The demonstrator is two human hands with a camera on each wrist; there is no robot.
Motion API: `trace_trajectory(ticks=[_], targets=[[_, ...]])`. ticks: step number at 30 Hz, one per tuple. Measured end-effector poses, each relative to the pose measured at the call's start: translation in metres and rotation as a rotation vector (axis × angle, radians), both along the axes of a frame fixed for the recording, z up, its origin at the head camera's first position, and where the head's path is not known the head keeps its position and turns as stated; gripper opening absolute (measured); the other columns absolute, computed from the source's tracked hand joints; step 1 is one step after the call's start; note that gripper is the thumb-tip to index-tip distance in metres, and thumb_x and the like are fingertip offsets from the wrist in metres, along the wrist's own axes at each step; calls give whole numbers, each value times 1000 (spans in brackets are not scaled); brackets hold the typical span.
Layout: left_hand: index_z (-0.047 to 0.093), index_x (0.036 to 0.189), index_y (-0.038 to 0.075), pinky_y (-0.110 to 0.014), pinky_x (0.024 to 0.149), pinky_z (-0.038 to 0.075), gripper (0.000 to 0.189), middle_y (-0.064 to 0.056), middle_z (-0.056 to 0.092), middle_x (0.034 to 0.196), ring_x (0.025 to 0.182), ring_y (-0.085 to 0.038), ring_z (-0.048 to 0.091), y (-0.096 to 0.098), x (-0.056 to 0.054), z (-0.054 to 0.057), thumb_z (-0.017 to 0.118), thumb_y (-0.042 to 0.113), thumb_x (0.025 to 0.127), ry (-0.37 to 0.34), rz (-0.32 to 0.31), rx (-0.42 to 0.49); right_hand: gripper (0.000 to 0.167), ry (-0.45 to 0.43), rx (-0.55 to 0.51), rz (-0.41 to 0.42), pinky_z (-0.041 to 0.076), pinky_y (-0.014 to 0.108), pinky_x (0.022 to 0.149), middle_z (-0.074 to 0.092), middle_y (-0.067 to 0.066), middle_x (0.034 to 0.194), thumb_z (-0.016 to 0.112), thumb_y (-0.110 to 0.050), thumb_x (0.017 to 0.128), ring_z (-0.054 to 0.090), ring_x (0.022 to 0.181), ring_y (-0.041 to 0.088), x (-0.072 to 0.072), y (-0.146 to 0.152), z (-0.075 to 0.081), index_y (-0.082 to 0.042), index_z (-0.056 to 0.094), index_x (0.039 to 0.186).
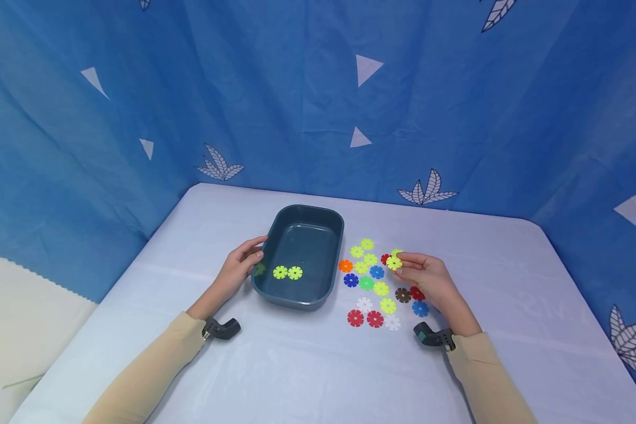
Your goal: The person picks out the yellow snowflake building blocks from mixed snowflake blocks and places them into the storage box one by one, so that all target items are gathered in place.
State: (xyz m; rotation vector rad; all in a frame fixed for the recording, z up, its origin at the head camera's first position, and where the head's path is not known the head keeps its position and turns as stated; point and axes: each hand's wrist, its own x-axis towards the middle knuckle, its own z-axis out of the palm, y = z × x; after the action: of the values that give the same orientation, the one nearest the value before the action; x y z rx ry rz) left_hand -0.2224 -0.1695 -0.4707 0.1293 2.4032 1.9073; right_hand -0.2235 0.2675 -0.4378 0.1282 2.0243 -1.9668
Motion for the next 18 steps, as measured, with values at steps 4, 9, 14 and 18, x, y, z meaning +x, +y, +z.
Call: trace_trajectory(ticks=[4, 9, 14, 18], targets=[[53, 148, 20, -21, 83, 53, 43, -15, 59, 141, 119, -25, 58, -1, -1, -1, 56, 25, 105, 3, -1, 1, 40, 6, -39, 2, 60, 21, 79, 70, -8, 93, 67, 2, 94, 76, 88, 7, 2, -1, 3, 2, 60, 134], [53, 148, 20, -21, 81, 53, 43, -16, 60, 138, 112, -21, 58, -1, -1, -3, 56, 25, 106, 9, -3, -3, 25, 10, -24, 1, 60, 21, 78, 70, -8, 91, 70, -1, 94, 75, 86, 4, 2, -4, 5, -16, 70, 114], [54, 148, 20, -20, 80, 53, 43, -16, 61, 136, 109, -19, 58, 0, 0, -1, 56, 25, 105, 8, -1, 2, 37, 37, 35, 15, 60, 20, 80, 69, -10, 93, 70, -4, 95, 73, 87, 2, 1, -9, 8, -2, 62, 131], [53, 148, 20, -20, 80, 53, 43, -15, 61, 137, 109, -18, 58, 1, 0, -1, 56, 25, 105, 6, 3, 4, 55, 50, 93, 36, 60, 20, 81, 68, -11, 97, 69, -5, 95, 73, 90, 2, -2, -14, 11, 9, 47, 143]])
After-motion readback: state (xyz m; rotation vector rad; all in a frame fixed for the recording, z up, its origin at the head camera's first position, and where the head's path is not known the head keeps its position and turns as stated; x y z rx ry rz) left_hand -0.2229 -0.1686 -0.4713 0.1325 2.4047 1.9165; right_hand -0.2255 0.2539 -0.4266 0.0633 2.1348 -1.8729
